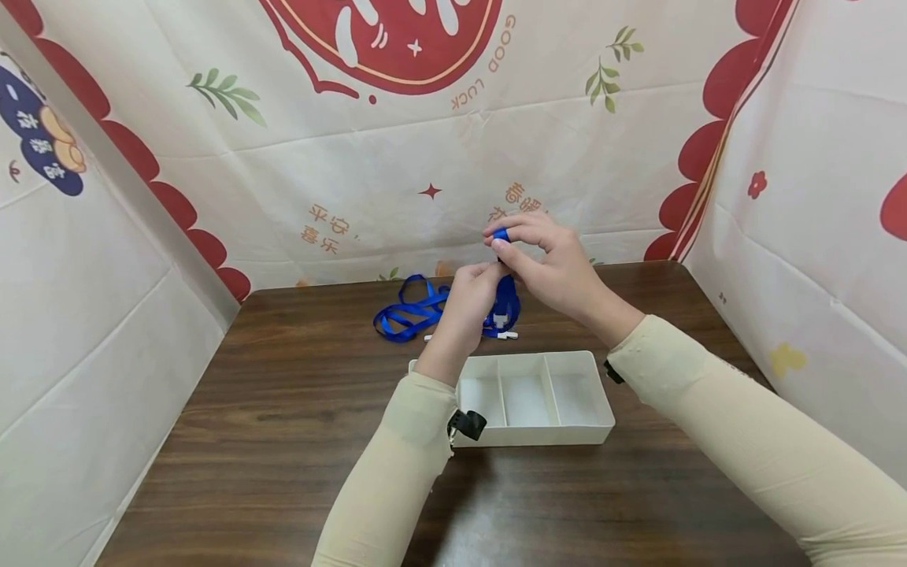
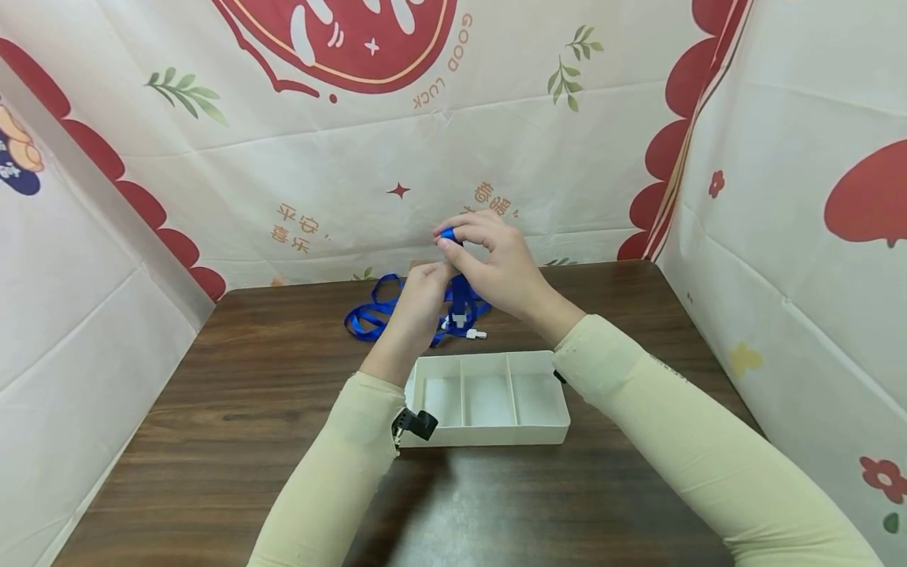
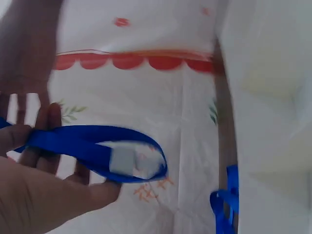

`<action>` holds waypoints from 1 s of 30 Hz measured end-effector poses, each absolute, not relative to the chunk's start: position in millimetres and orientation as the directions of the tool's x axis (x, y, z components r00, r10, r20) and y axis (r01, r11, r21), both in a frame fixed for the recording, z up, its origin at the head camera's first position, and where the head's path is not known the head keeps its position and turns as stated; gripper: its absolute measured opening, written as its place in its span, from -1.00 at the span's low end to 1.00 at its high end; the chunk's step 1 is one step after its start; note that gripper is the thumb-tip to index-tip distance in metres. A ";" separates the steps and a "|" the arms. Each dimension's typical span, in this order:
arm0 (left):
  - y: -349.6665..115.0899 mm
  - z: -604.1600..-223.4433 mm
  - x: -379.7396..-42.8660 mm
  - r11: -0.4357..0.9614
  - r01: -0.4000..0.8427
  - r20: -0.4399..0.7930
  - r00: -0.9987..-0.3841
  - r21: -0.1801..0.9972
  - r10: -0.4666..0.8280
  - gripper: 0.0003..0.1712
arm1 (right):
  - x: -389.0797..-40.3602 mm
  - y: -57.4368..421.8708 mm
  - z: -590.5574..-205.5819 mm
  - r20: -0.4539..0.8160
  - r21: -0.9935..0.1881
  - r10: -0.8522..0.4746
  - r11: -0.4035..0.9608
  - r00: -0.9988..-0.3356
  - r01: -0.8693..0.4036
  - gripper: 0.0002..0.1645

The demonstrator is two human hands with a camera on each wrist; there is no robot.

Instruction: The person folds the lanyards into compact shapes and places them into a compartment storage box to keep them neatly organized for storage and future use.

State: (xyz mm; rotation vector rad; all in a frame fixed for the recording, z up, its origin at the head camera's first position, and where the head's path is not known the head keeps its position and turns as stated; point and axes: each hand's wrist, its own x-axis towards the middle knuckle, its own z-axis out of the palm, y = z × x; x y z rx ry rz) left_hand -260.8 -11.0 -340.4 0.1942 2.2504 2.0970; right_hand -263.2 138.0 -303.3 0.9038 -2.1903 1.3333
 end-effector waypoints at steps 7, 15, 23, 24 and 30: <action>-7.2 -337.6 -258.6 0.072 0.052 0.041 -0.989 0.996 0.145 -0.35 | -264.9 140.3 -308.5 0.638 -0.618 -0.307 0.343 -0.706 -0.707 -0.81; -12.6 -340.8 -258.6 0.037 0.146 0.135 -0.970 0.989 0.203 -0.38 | -266.0 142.2 -308.7 0.638 -0.623 -0.308 0.333 -0.706 -0.708 -0.81; -18.1 -351.2 -261.8 -0.042 0.280 0.281 -0.922 0.959 0.268 -0.57 | -261.4 144.4 -304.7 0.592 -0.675 -0.322 0.303 -0.739 -0.673 -0.66; -18.4 -352.1 -262.2 -0.049 0.291 0.293 -0.916 0.955 0.274 -0.58 | -260.4 145.0 -303.6 0.582 -0.689 -0.327 0.288 -0.744 -0.665 -0.62; -20.0 -353.2 -262.4 -0.085 0.327 0.336 -0.881 0.941 0.334 -0.58 | -256.4 147.9 -299.5 0.535 -0.762 -0.324 0.214 -0.780 -0.611 -0.44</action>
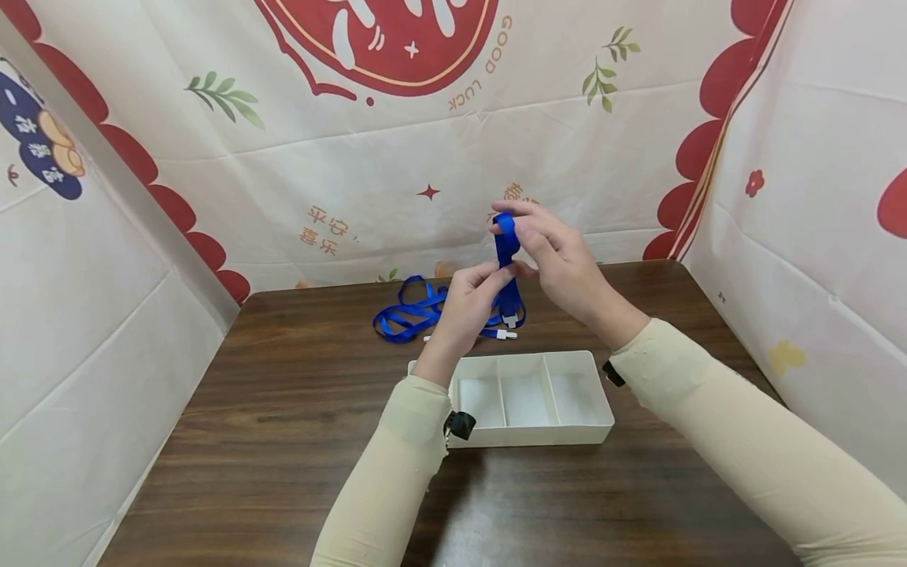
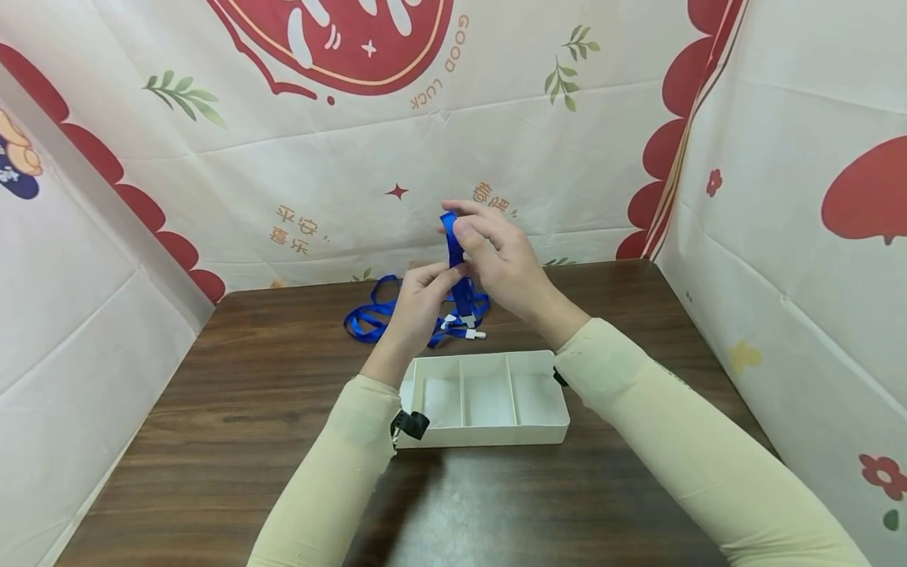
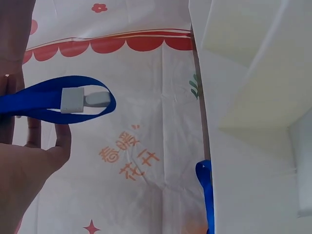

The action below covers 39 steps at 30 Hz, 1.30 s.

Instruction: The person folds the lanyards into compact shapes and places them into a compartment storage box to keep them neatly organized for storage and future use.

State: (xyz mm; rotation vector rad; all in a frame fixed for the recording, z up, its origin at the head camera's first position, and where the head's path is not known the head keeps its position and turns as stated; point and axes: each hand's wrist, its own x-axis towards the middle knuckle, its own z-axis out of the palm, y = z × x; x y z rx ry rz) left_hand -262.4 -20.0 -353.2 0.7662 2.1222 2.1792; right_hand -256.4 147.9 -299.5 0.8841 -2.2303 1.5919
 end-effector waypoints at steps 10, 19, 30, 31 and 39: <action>-22.7 -348.1 -258.5 -0.101 0.362 0.373 -0.852 0.927 0.367 -0.59 | -246.4 150.8 -297.7 0.490 -0.829 -0.172 0.211 -0.855 -0.518 -0.50; -24.7 -341.8 -254.6 -0.111 0.400 0.414 -0.853 0.910 0.318 -0.60 | -225.1 155.3 -320.4 0.218 -0.941 -0.080 0.249 -0.973 -0.231 -0.53; -25.9 -335.2 -250.7 -0.203 0.383 0.430 -0.850 0.901 0.304 -0.55 | -209.0 163.2 -359.2 0.087 -0.937 -0.194 0.317 -0.977 -0.146 -0.49; -25.5 -334.4 -250.1 -0.206 0.384 0.432 -0.849 0.900 0.305 -0.55 | -208.1 162.1 -361.5 0.073 -0.937 -0.192 0.323 -0.979 -0.134 -0.49; -20.8 -330.9 -244.9 -0.289 0.355 0.436 -0.849 0.889 0.299 -0.54 | -206.3 158.5 -374.6 0.029 -0.972 -0.035 0.230 -0.999 -0.036 -0.57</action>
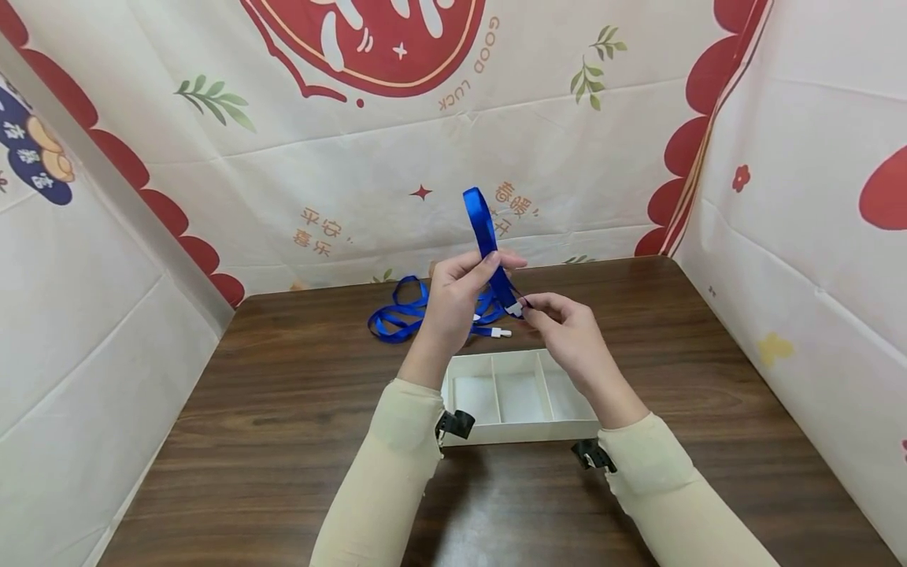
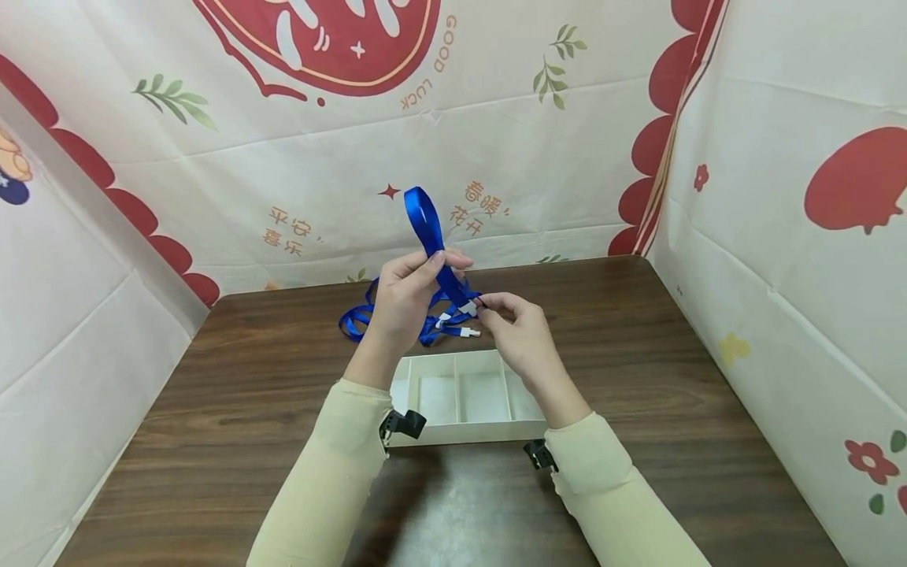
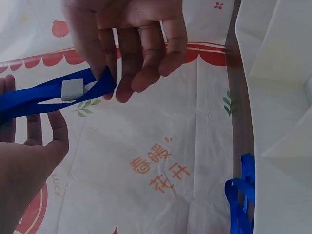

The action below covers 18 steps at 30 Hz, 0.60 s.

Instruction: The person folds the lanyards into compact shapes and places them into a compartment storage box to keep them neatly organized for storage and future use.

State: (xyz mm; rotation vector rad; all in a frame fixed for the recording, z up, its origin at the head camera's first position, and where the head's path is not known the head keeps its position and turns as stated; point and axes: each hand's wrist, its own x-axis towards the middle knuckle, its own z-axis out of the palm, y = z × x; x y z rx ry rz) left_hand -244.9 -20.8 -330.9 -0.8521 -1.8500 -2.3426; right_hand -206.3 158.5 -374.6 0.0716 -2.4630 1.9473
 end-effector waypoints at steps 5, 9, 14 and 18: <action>-18.7 -331.8 -242.4 -0.397 0.266 0.399 -0.865 0.878 0.304 -0.58 | -206.4 157.5 -378.5 0.041 -0.993 0.097 0.118 -0.994 -0.029 -0.58; -18.5 -332.5 -241.3 -0.446 0.195 0.363 -0.872 0.874 0.330 -0.54 | -206.2 157.3 -379.8 0.063 -0.998 0.154 0.029 -0.986 -0.059 -0.60; -19.3 -333.5 -241.3 -0.461 0.171 0.350 -0.874 0.871 0.338 -0.52 | -206.3 158.9 -380.3 0.047 -0.997 0.170 -0.053 -0.984 -0.057 -0.62; -20.4 -334.0 -241.7 -0.473 0.165 0.352 -0.872 0.866 0.340 -0.52 | -206.5 160.5 -380.0 0.036 -0.992 0.172 -0.110 -0.984 -0.055 -0.67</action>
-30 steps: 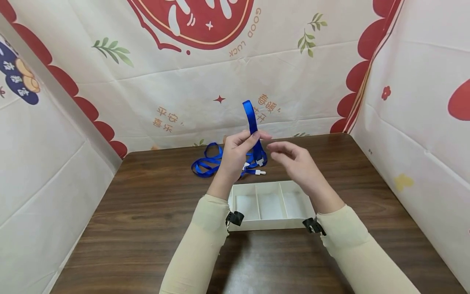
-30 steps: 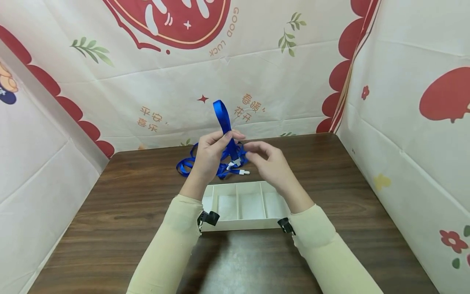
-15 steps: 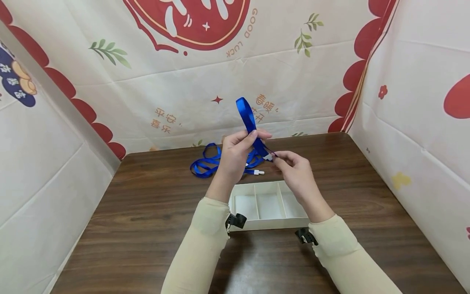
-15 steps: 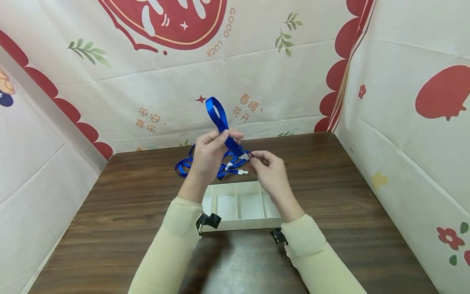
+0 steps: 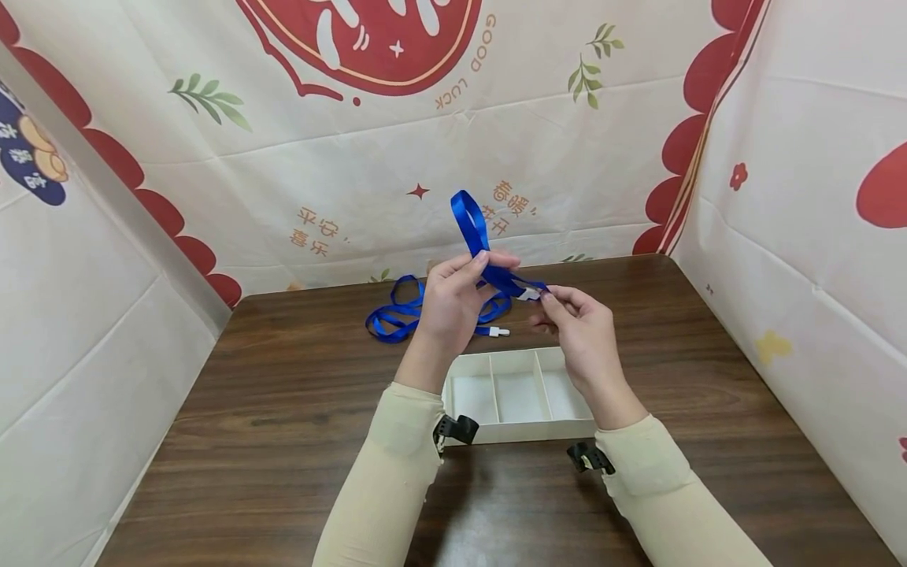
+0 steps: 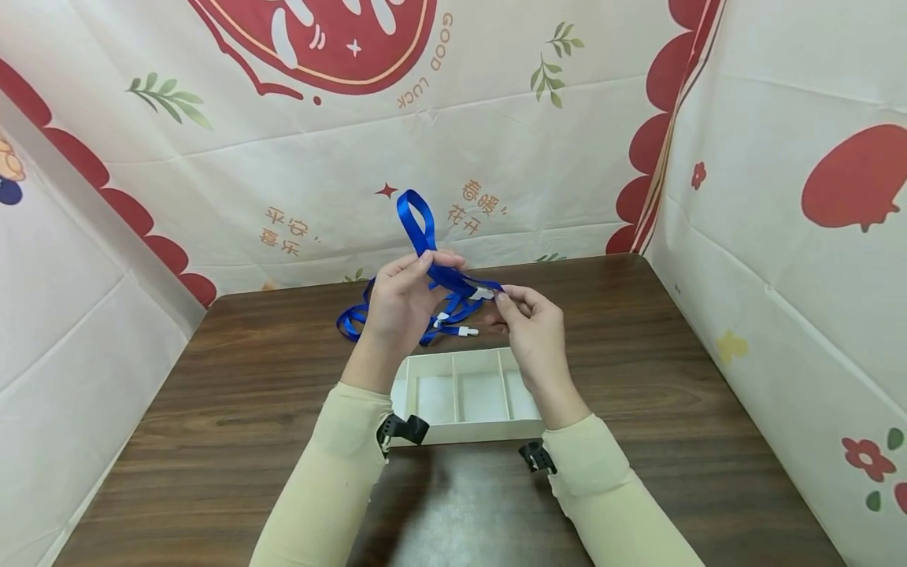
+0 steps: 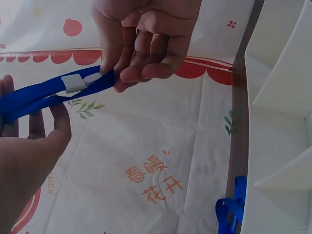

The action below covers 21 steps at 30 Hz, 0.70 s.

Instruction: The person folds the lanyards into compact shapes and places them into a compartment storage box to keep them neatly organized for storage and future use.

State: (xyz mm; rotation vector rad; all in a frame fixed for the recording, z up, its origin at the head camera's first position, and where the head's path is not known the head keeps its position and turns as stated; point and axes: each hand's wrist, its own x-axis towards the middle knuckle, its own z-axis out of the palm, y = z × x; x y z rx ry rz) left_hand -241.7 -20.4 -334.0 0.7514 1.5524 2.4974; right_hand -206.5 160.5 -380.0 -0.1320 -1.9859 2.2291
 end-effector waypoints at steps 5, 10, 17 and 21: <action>-21.9 -333.4 -242.3 -0.495 0.137 0.345 -0.868 0.858 0.357 -0.51 | -205.7 164.6 -378.7 0.054 -0.990 0.156 -0.118 -0.986 -0.073 -0.75; -24.1 -332.6 -242.9 -0.498 0.118 0.338 -0.862 0.859 0.378 -0.48 | -204.8 169.8 -378.1 0.065 -0.982 0.123 -0.171 -0.990 -0.086 -0.83; -27.8 -330.5 -244.6 -0.514 0.127 0.350 -0.864 0.848 0.363 -0.47 | -199.2 182.9 -379.7 0.163 -0.908 -0.147 -0.409 -0.976 -0.090 -0.83; -30.2 -329.7 -246.5 -0.533 0.110 0.342 -0.868 0.839 0.359 -0.46 | -195.3 194.1 -379.0 0.284 -0.927 -0.346 -0.338 -0.894 -0.163 -0.73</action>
